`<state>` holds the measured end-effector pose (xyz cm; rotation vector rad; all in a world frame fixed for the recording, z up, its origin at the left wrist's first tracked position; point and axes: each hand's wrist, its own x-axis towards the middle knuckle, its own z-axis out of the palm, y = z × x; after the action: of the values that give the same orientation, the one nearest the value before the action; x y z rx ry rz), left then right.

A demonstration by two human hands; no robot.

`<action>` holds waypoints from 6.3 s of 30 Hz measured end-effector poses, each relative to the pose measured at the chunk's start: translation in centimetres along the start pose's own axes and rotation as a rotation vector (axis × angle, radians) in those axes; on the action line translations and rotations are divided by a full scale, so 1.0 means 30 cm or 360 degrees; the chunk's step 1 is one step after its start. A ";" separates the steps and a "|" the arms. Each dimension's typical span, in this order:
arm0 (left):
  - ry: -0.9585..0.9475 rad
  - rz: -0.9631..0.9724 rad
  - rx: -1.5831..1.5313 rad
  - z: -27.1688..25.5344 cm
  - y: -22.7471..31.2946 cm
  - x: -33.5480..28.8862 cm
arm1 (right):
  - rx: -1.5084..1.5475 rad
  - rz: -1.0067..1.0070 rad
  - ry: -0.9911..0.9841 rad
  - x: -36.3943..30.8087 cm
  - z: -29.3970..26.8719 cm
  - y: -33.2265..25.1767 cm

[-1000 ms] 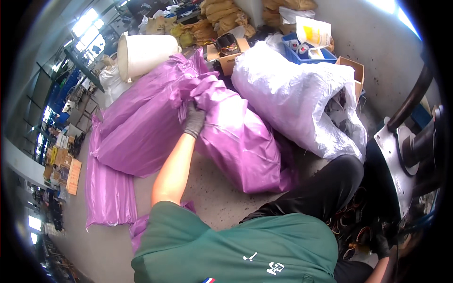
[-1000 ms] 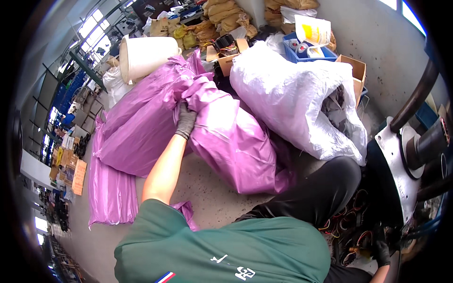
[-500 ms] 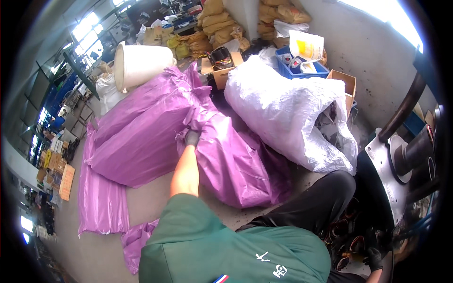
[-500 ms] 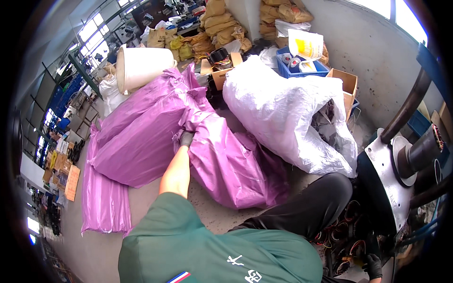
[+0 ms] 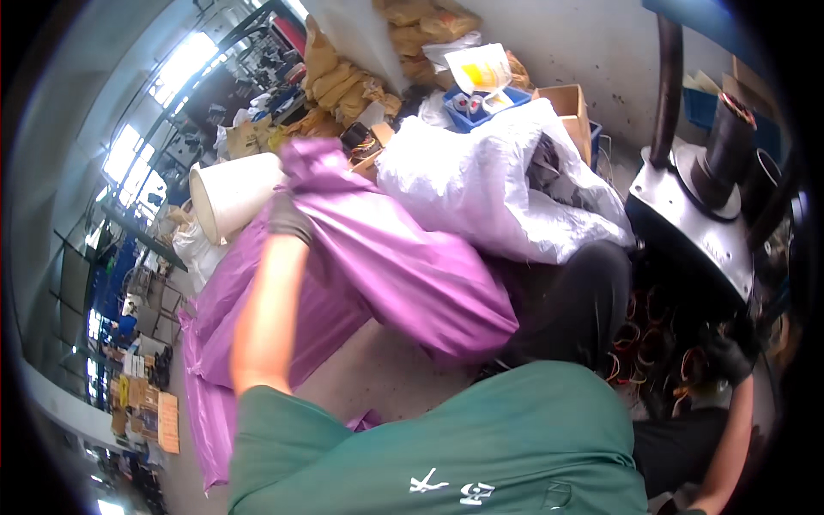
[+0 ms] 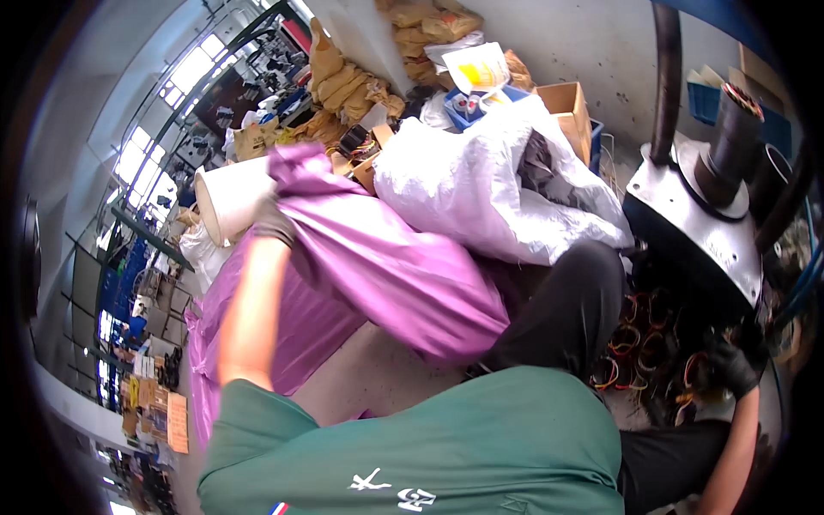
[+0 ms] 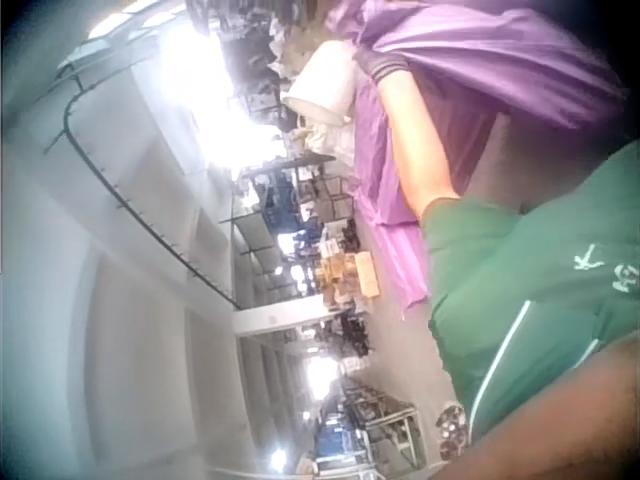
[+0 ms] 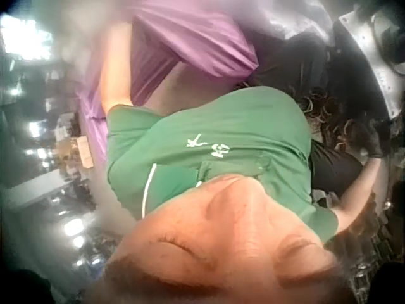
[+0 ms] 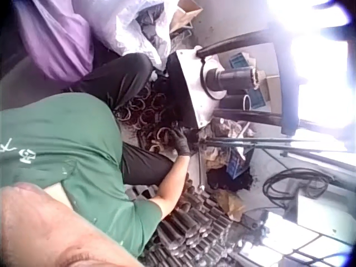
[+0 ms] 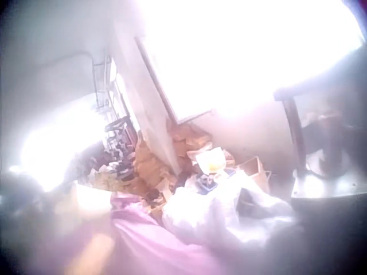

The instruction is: The person assembles industrial components by inserting a wired motor core into a metal cylindrical housing, using a press machine to secure the parts, and wiping the metal housing with a cloth.

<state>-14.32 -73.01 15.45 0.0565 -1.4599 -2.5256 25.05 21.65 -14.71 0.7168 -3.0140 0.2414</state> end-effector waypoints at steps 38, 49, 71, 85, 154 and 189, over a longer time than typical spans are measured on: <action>-0.1459 0.0130 0.2208 -0.074 -1.197 -0.634 | 0.1610 0.2204 -0.0182 -0.124 -0.164 -0.198; -0.3225 0.0631 0.3302 -0.103 -1.873 -0.404 | 0.1589 0.2346 -0.0208 -0.060 -0.194 -0.301; -0.2498 -0.0200 0.0182 1.612 -1.364 -0.950 | 0.2055 0.1177 0.2054 0.259 -0.324 -0.447; -0.2198 -0.2167 -0.0531 1.645 -1.774 -1.087 | 0.2678 0.1597 0.2080 0.190 -0.195 -0.430; -0.1455 0.0129 0.0723 0.830 -1.267 -0.486 | 0.3074 0.1141 0.1724 -0.141 -0.024 -0.225; -0.1047 -0.1196 0.2026 0.077 -1.329 -0.470 | 0.3157 0.1325 0.1613 0.140 -0.192 -0.428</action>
<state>-7.81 -48.90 -18.77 -0.0386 -3.6042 -1.4835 27.06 9.38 -6.90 -0.6943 -1.0403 2.4681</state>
